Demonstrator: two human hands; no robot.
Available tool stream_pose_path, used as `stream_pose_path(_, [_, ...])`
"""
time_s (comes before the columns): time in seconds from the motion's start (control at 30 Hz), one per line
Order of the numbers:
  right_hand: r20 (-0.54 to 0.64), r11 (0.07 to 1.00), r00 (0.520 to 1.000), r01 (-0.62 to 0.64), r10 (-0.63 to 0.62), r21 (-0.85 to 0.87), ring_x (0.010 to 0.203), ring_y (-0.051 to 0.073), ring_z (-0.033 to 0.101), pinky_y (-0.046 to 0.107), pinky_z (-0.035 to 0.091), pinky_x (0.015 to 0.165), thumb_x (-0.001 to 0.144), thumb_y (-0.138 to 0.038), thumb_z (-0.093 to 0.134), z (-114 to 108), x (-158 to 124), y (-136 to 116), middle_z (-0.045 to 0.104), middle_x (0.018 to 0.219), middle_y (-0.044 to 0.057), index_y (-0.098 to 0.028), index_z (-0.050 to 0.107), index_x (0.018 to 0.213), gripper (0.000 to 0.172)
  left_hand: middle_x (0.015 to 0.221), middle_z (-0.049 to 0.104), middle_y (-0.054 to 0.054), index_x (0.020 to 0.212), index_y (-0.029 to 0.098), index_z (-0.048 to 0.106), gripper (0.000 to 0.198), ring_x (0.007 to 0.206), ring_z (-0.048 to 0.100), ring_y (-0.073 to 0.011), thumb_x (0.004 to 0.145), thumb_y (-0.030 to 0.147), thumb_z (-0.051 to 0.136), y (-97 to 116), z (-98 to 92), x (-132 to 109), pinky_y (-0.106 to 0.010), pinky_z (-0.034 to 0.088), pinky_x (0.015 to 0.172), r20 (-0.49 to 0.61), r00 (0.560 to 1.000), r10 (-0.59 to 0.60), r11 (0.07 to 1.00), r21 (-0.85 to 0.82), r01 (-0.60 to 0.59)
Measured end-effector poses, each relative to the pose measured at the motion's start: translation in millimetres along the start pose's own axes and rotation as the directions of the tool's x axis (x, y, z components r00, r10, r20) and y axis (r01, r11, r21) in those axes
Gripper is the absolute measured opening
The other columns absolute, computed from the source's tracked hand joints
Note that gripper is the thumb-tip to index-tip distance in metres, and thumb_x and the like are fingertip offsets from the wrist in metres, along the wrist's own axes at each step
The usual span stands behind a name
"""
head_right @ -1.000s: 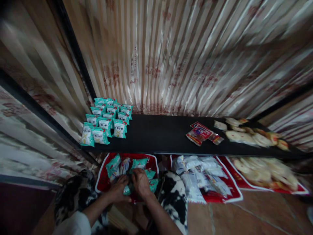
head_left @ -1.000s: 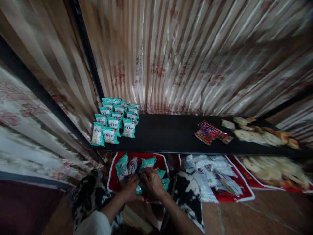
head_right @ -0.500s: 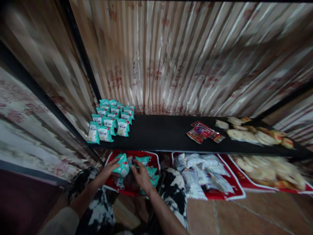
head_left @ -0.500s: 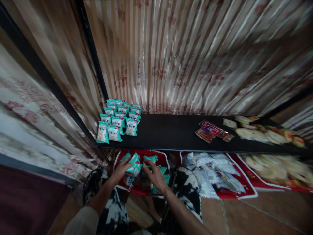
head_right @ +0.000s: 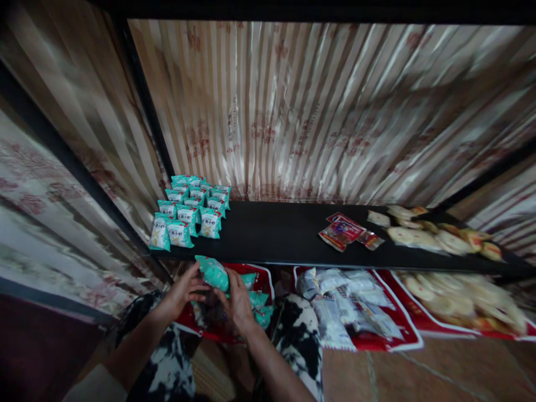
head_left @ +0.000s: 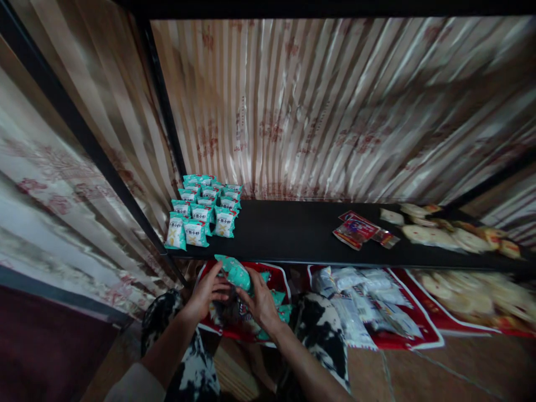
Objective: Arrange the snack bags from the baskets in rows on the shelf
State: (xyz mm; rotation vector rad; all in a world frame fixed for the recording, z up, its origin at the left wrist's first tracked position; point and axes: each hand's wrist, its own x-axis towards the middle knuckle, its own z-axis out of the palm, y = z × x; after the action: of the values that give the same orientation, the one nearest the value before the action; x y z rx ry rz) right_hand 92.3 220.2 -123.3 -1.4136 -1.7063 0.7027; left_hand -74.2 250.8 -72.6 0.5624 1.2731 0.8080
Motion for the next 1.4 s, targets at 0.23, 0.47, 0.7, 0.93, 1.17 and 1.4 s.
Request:
stream_pose_path(0.23, [0.007,0.914,0.974,-0.216,0.227,0.342,0.102,0.026,0.063,0.042,0.05,0.089,0.081,-0.042,0.058,-8.6,16.3,2.7,0.068,0.111,0.008,-0.021,0.06,0.115,0.041,0.115,0.062,-0.014,0.099,0.014,0.062,0.041,0.11,0.057,-0.0261,0.07,0.042,0.067,-0.5,1.3,6.8,-0.027,0.054,0.067,0.044,0.959,0.278,0.954,0.102,-0.282])
stream_pose_path(0.47, [0.108,0.94,0.97,-0.237,0.217,0.243,0.107,0.027,0.061,0.043,0.047,0.092,0.079,-0.049,0.058,-2.6,37.4,10.5,0.066,0.117,0.009,-0.021,0.056,0.122,0.051,0.111,0.063,-0.011,0.107,0.016,0.055,0.035,0.103,0.06,-0.0203,0.073,0.018,0.06,-21.8,11.2,42.6,-0.036,0.05,0.089,-0.047,0.85,0.525,0.785,0.413,-0.462])
stream_pose_path(0.7, [-0.065,0.983,0.987,-0.136,0.145,0.126,0.092,0.025,0.063,0.038,0.049,0.084,0.077,-0.045,0.06,12.0,81.0,20.6,0.068,0.098,0.009,-0.018,0.065,0.106,0.039,0.126,0.055,-0.012,0.121,0.019,0.05,0.042,0.117,0.052,-0.0227,0.079,0.018,0.049,-15.3,4.5,67.3,-0.038,0.049,0.092,-0.035,0.689,0.724,0.583,0.566,-0.583])
stream_pose_path(0.93, [-0.194,0.991,0.972,-0.133,0.133,0.011,0.089,0.024,0.06,0.036,0.048,0.081,0.079,-0.049,0.055,47.3,122.0,24.2,0.065,0.101,0.011,-0.014,0.059,0.114,0.05,0.118,0.055,-0.012,0.112,0.017,0.056,0.035,0.115,0.052,-0.0225,0.081,0.014,0.041,-15.5,-18.6,86.7,-0.041,0.046,0.097,-0.058,0.551,0.833,0.417,0.72,-0.555])
stream_pose_path(1.17, [-0.206,0.996,0.977,-0.069,0.055,-0.064,0.101,0.026,0.058,0.039,0.046,0.088,0.081,-0.048,0.053,71.3,139.5,28.5,0.064,0.111,0.014,-0.015,0.055,0.122,0.053,0.12,0.056,-0.01,0.112,0.018,0.058,0.037,0.115,0.053,-0.0212,0.081,0.012,0.039,-17.2,-36.5,100.9,-0.039,0.045,0.099,0.018,0.546,0.837,0.318,0.797,-0.514])
stream_pose_path(1.4, [-0.169,0.994,0.981,-0.103,0.093,-0.049,0.1,0.027,0.059,0.041,0.047,0.089,0.08,-0.051,0.054,80.1,142.7,33.8,0.062,0.114,0.016,-0.012,0.053,0.125,0.06,0.114,0.057,-0.011,0.112,0.017,0.059,0.037,0.112,0.054,-0.022,0.082,0.013,0.038,-17.7,-42.0,108.2,-0.039,0.045,0.098,-0.042,0.499,0.865,0.309,0.829,-0.466])
